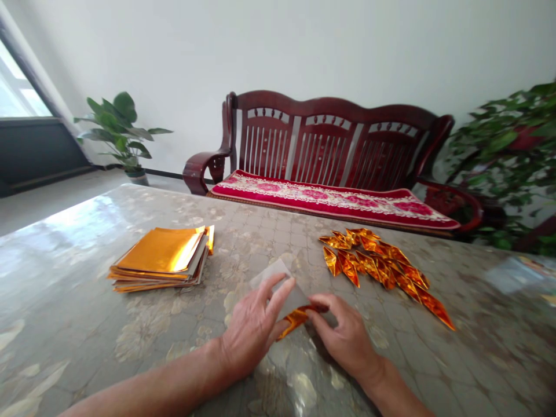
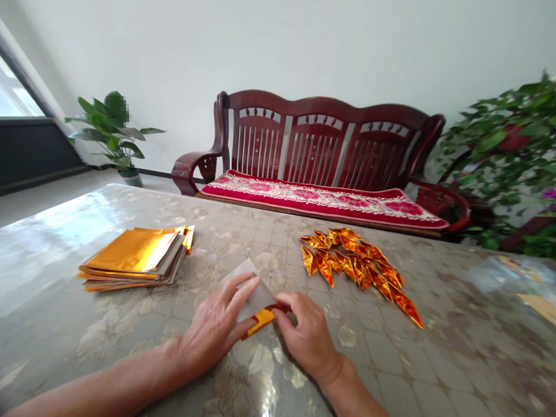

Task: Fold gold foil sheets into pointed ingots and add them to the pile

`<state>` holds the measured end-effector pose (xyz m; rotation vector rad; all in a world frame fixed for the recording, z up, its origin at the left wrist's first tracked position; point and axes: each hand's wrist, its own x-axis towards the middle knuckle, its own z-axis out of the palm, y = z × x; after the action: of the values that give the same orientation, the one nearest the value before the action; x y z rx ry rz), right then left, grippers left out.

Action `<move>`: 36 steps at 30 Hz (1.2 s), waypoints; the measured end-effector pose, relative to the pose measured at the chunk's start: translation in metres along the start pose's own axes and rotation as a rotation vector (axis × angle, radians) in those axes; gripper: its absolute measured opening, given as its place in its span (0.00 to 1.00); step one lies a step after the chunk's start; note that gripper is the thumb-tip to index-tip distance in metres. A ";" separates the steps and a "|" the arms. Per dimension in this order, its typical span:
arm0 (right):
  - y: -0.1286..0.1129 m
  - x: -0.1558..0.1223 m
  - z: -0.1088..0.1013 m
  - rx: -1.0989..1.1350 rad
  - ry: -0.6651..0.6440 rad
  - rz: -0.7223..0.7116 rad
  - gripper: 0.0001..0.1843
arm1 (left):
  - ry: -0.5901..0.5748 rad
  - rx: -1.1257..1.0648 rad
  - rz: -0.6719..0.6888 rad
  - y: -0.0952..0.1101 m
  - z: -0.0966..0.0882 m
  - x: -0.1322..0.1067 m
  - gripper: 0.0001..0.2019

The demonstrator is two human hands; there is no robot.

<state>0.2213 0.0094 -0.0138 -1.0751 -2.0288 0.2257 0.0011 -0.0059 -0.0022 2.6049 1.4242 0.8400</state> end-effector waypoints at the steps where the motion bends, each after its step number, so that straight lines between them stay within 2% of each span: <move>1: -0.002 0.000 -0.001 -0.011 0.000 -0.056 0.09 | 0.053 0.018 0.051 0.000 -0.002 -0.001 0.30; 4: -0.008 0.002 -0.004 -0.021 -0.001 -0.185 0.12 | 0.136 0.076 0.179 0.002 -0.007 -0.001 0.23; 7: -0.014 0.004 -0.007 -0.001 0.008 -0.252 0.12 | 0.089 0.095 0.203 0.004 -0.009 0.001 0.19; 10: -0.016 0.004 -0.007 0.019 0.014 -0.297 0.14 | 0.022 0.056 0.150 0.004 -0.009 0.004 0.16; 12: -0.016 0.003 -0.006 0.023 0.002 -0.286 0.16 | 0.019 0.009 0.102 0.002 -0.009 0.005 0.11; 14: -0.015 0.001 -0.005 0.024 -0.036 -0.228 0.18 | 0.050 -0.056 0.067 0.000 -0.009 0.006 0.09; 16: -0.014 0.000 -0.004 0.019 -0.093 -0.164 0.26 | 0.112 -0.158 0.030 -0.002 -0.010 0.006 0.09; 19: -0.013 0.001 -0.004 -0.010 -0.134 -0.156 0.36 | 0.228 -0.379 -0.037 -0.002 -0.010 0.007 0.07; 20: -0.012 0.001 -0.004 -0.025 -0.119 -0.168 0.35 | 0.262 -0.456 -0.055 -0.001 -0.009 0.007 0.06; 22: -0.011 0.003 -0.005 -0.046 -0.068 -0.192 0.27 | 0.301 -0.578 -0.083 -0.001 -0.007 0.008 0.06; 25: -0.008 0.006 -0.009 -0.064 -0.022 -0.238 0.15 | 0.274 -0.652 -0.112 -0.002 -0.002 0.010 0.06; 28: -0.006 0.006 -0.012 -0.128 -0.024 -0.286 0.14 | 0.178 -0.553 -0.139 -0.008 0.001 0.010 0.12; 33: -0.005 0.007 -0.009 -0.233 -0.084 -0.250 0.12 | -0.014 -0.149 -0.101 -0.012 -0.003 0.004 0.26; 36: -0.002 0.006 -0.006 -0.248 -0.123 -0.239 0.12 | -0.082 -0.027 -0.063 -0.008 -0.006 -0.001 0.28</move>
<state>0.2220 0.0116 -0.0052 -0.9734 -2.3191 -0.0884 -0.0083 -0.0028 -0.0001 2.5287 1.4551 0.7313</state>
